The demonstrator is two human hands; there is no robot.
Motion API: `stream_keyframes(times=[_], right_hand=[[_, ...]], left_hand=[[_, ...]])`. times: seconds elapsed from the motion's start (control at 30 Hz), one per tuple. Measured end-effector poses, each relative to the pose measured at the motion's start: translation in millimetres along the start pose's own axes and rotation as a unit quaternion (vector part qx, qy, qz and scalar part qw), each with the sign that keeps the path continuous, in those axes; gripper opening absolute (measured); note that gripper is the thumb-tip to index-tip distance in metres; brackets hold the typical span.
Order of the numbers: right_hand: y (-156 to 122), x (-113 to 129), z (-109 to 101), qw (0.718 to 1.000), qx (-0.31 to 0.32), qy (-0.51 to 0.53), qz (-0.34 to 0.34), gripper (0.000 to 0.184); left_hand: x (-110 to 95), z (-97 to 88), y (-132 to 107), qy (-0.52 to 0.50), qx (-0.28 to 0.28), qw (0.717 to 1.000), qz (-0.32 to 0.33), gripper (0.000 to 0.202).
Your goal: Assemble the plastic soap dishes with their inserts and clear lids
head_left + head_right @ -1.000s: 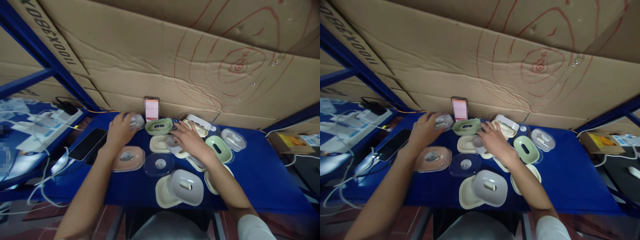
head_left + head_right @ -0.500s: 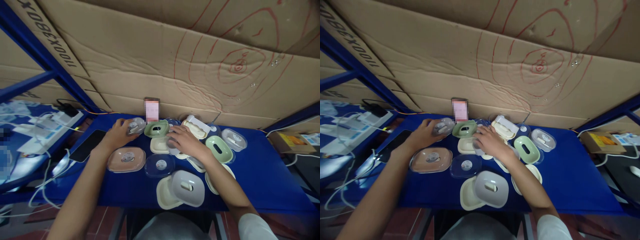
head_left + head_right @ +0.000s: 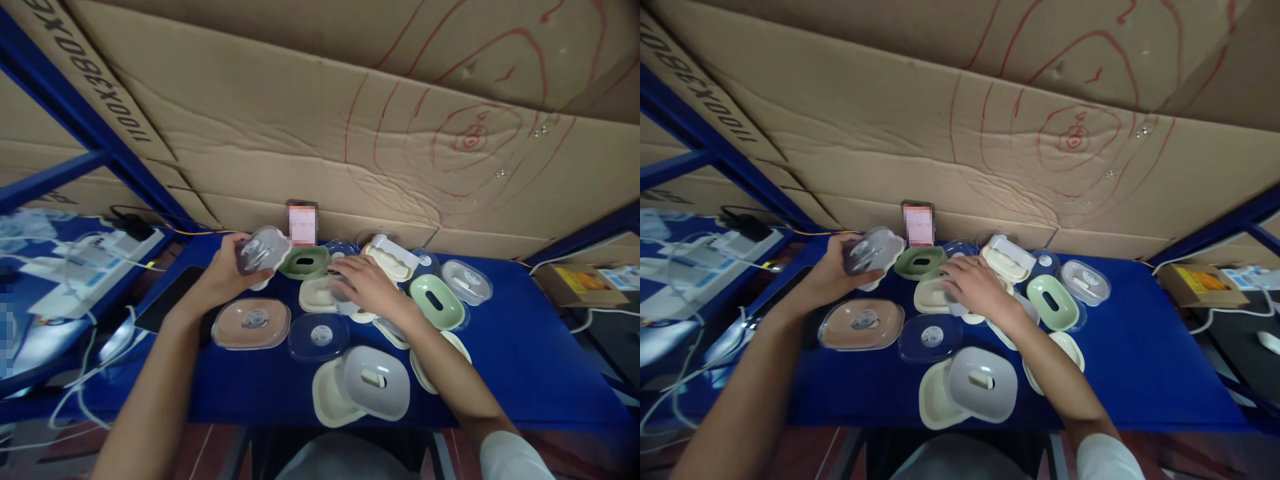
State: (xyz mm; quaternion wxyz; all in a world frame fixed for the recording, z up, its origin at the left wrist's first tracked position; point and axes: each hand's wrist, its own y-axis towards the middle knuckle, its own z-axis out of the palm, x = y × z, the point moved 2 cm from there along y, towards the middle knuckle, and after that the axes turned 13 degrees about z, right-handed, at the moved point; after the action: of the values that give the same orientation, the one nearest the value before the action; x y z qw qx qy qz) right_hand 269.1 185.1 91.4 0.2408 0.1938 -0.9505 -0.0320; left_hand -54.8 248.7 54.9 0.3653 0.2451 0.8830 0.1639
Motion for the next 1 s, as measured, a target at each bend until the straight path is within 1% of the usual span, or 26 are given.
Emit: stream_keyframes(times=[0.07, 0.1, 0.17, 0.23, 0.3, 0.37, 0.47, 0.53, 0.6, 0.67, 0.77, 0.9, 0.93, 1.0], right_hand=[[0, 6, -1, 0.995, -0.002, 0.098, 0.012, 0.054], [0, 9, -2, 0.987, 0.003, 0.160, 0.013, 0.064], [1, 13, -4, 0.959, 0.013, 0.284, 0.014, 0.077], [3, 11, -7, 0.929, 0.001, 0.369, 0.036, 0.083], [5, 2, -11, 0.909, -0.037, 0.407, 0.076, 0.083], [7, -10, -16, 0.897, -0.082, 0.420, 0.112, 0.073], [10, -29, -23, 0.879, -0.131, 0.436, 0.145, 0.063], [12, -38, -27, 0.869, -0.142, 0.448, 0.155, 0.063], [12, -41, -29, 0.863, -0.141, 0.461, 0.153, 0.064], [11, -40, -31, 0.862, -0.131, 0.467, 0.143, 0.062], [10, -32, -32, 0.878, -0.103, 0.450, 0.124, 0.060], [10, -27, -34, 0.903, -0.072, 0.403, 0.127, 0.064], [10, -27, -35, 0.910, -0.075, 0.385, 0.135, 0.063], [8, -25, -36, 0.925, -0.103, 0.334, 0.149, 0.060]], left_hand=[[-30, 10.7, -1, -0.111, -0.013, 0.992, 0.051, 0.086], [-47, 19.0, 0, -0.157, -0.010, 0.984, 0.079, 0.086], [-82, 39.2, 5, -0.227, -0.002, 0.965, 0.131, 0.089], [-109, 60.5, 13, -0.265, -0.020, 0.953, 0.147, 0.090], [-125, 79.8, 24, -0.292, -0.054, 0.945, 0.135, 0.088], [-133, 95.9, 34, -0.310, -0.081, 0.941, 0.109, 0.085], [-136, 113.7, 48, -0.361, -0.079, 0.926, 0.077, 0.077], [-135, 121.7, 55, -0.406, -0.086, 0.908, 0.052, 0.072], [-134, 127.6, 60, -0.440, -0.116, 0.891, 0.014, 0.070], [-133, 132.5, 63, -0.456, -0.142, 0.878, -0.022, 0.072], [-135, 138.2, 65, -0.487, -0.153, 0.858, -0.053, 0.075], [-141, 146.2, 63, -0.571, -0.129, 0.805, -0.094, 0.073], [-142, 148.4, 62, -0.579, -0.128, 0.800, -0.096, 0.070], [-142, 152.3, 59, -0.573, -0.144, 0.802, -0.089, 0.071]])
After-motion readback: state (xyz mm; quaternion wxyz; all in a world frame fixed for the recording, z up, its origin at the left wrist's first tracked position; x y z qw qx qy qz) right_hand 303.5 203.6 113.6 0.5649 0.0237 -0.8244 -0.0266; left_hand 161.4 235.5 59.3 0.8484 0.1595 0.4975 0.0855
